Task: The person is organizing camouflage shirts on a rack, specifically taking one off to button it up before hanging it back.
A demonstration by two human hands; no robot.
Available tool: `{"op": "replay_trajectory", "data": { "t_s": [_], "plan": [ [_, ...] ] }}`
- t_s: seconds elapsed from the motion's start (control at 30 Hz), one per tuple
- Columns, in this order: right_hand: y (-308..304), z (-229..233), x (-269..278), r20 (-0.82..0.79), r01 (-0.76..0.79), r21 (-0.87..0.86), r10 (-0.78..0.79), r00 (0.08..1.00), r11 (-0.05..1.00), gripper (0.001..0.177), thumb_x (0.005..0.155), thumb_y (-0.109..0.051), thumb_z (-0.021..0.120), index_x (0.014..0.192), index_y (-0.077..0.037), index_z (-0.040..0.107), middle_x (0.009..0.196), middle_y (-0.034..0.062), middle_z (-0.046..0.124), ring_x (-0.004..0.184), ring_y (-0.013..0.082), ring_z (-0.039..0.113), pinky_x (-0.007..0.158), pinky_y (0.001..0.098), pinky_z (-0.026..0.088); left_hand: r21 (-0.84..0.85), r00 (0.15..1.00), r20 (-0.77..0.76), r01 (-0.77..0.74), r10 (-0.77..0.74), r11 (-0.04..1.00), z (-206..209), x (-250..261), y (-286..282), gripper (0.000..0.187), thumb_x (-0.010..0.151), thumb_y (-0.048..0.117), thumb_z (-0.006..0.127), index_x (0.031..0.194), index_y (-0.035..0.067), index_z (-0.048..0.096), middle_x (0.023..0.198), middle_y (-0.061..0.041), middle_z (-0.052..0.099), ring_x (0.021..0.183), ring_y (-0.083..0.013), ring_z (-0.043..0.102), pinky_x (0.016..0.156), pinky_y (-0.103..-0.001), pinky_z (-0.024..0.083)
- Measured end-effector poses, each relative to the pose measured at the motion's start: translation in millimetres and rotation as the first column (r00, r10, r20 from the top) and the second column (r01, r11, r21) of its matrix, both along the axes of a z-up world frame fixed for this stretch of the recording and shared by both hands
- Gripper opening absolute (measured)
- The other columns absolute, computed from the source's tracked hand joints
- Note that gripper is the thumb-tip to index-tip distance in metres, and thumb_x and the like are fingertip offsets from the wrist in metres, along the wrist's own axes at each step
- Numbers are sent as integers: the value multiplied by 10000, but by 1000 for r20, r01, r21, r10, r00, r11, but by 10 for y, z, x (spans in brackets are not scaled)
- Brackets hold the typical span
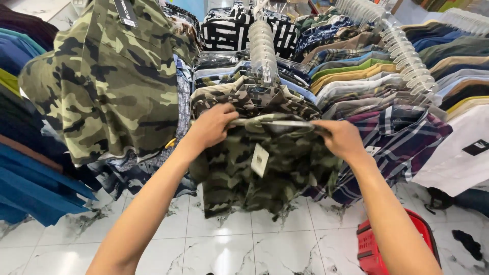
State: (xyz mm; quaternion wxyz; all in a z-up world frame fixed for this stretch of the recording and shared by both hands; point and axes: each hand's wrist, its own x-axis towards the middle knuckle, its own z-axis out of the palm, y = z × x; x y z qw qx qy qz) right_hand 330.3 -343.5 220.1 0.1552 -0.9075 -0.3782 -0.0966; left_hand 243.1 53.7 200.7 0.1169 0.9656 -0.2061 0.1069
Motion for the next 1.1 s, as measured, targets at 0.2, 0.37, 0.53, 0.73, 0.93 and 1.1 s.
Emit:
{"op": "replay_trajectory", "data": {
  "t_s": [0.2,0.37,0.53,0.73,0.93,1.1],
  "plan": [
    [-33,-481,-727,99,-96,136,83,992,986,609,874,132,512,1242,-284,762,1210,-2,776,1198,258,676,1002,373,545,168,984,-59,-159,171,973,-853,-672,-60,587,853,177,661,1402,300,495,1398,-39,615,1175,-344,659,982,-539,559],
    [71,-695,-1047,-498,-70,-387,-144,855,919,262,969,-298,627,1142,-148,755,1083,91,800,1096,316,729,927,446,574,-80,770,-636,-128,48,988,-1216,-1071,-205,470,1036,390,514,1464,201,564,1378,-135,660,1246,-390,628,1072,-523,493],
    [129,-79,-893,-456,58,-317,-206,866,947,401,932,-303,689,1301,-150,724,1227,117,769,1183,358,696,1001,482,543,-113,865,-490,-180,103,977,-832,-596,-73,417,1003,401,559,1390,260,622,1257,-185,707,1170,-466,640,1058,-572,497],
    [64,-179,-479,-416,-24,-51,1,909,998,282,901,-98,695,1175,-95,764,1130,160,783,1120,398,695,1011,530,518,70,978,-131,-155,163,985,-553,-151,-30,473,932,237,574,1386,364,604,1068,-126,762,950,-440,726,886,-550,585],
    [172,-278,-659,-248,-39,21,43,968,999,583,868,131,591,1364,-167,663,1353,85,687,1297,329,594,1158,557,388,132,986,85,-154,144,979,-462,-446,-45,474,901,85,525,1330,280,577,1060,-73,748,977,-361,729,847,-497,595],
    [278,-411,-845,-705,-59,-216,-114,700,975,363,986,-123,582,1318,-146,728,1285,122,749,1230,321,682,1099,485,493,20,896,-433,-93,93,995,-1047,-551,34,277,977,278,558,1220,256,690,1049,-112,788,1025,-401,735,947,-515,565]
  ]
}}
